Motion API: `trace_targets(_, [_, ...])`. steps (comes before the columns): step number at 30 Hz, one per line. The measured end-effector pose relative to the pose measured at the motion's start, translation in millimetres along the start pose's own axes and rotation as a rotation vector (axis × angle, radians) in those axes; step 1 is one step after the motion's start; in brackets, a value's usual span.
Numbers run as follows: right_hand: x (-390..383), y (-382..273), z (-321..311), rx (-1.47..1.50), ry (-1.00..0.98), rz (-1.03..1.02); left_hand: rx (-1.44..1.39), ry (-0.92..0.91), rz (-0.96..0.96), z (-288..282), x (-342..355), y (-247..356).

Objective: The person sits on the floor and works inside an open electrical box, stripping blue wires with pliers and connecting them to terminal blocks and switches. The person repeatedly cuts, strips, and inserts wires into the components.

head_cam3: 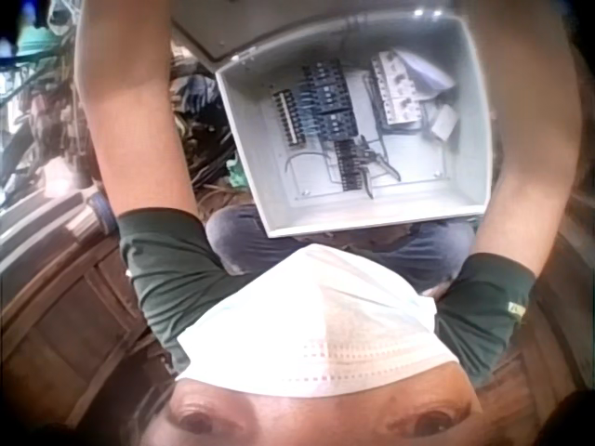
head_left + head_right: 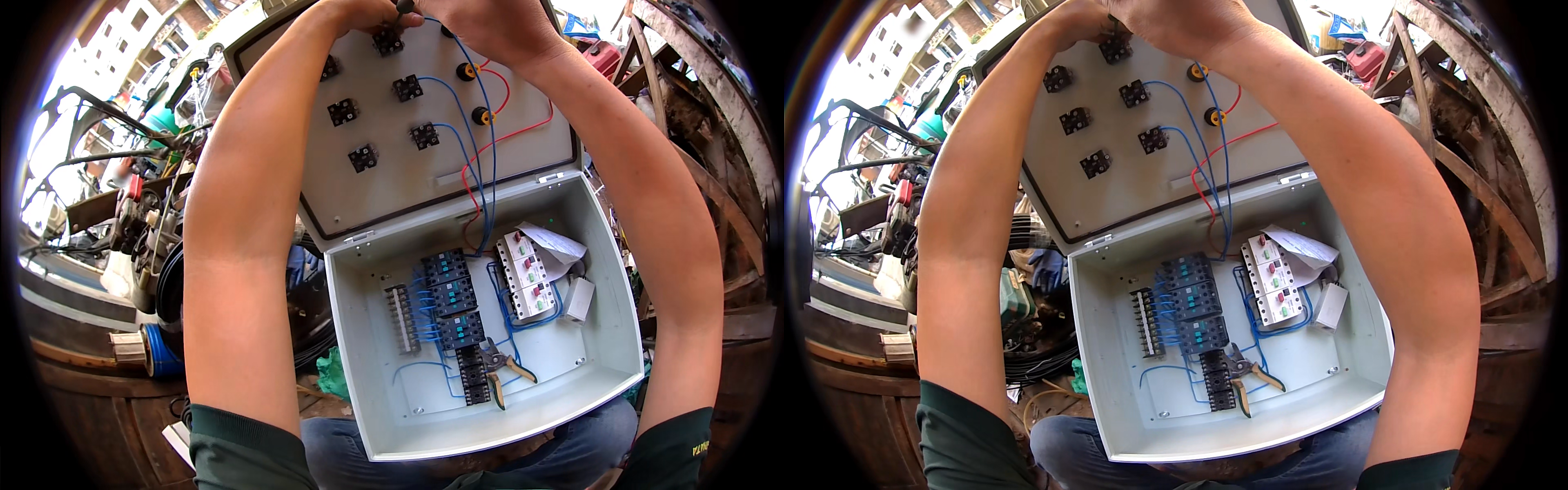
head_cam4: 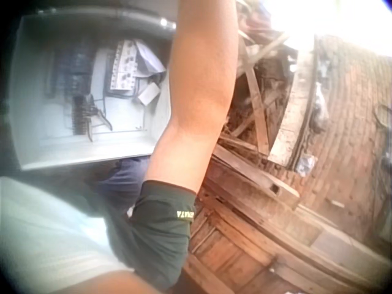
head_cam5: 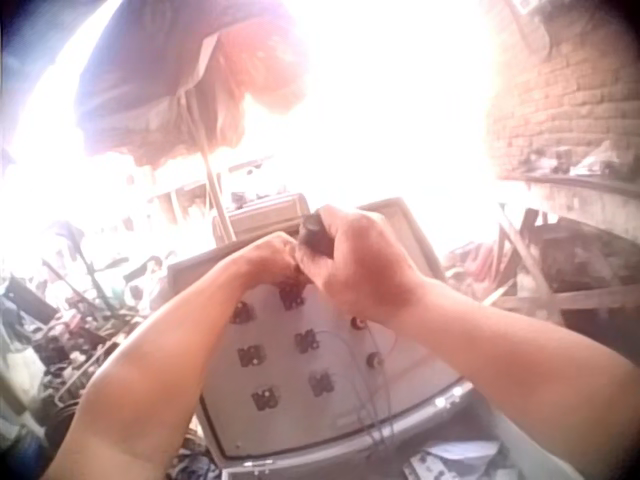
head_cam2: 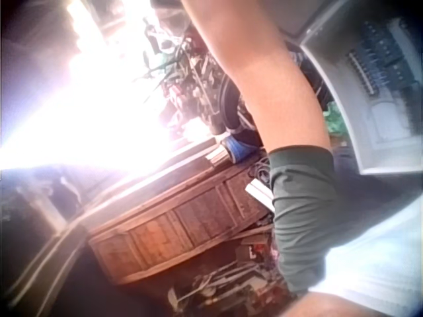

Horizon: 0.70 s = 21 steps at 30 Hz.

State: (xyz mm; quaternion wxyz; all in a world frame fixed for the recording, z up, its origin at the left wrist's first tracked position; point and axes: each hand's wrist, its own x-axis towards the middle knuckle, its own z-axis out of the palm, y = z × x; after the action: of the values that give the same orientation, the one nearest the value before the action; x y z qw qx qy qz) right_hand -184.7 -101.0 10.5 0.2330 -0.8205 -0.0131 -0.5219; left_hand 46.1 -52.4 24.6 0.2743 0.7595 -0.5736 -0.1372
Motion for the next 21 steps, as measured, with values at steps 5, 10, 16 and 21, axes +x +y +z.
trace_targets(5, [9,-10,-5,-0.066,0.003,-0.092,0.034,0.017,0.013,2,0,-3])
trace_targets(10, [28,-38,-37,-0.244,-0.495,-0.031,0.093,0.045,0.033,-3,0,-5])
trace_targets(16, [29,-50,-41,-0.371,-0.615,-0.05,0.19,0.073,0.054,-12,4,-10])
trace_targets(21, [35,-39,-37,-0.42,-0.602,-0.056,0.253,0.083,0.067,-17,6,-13])
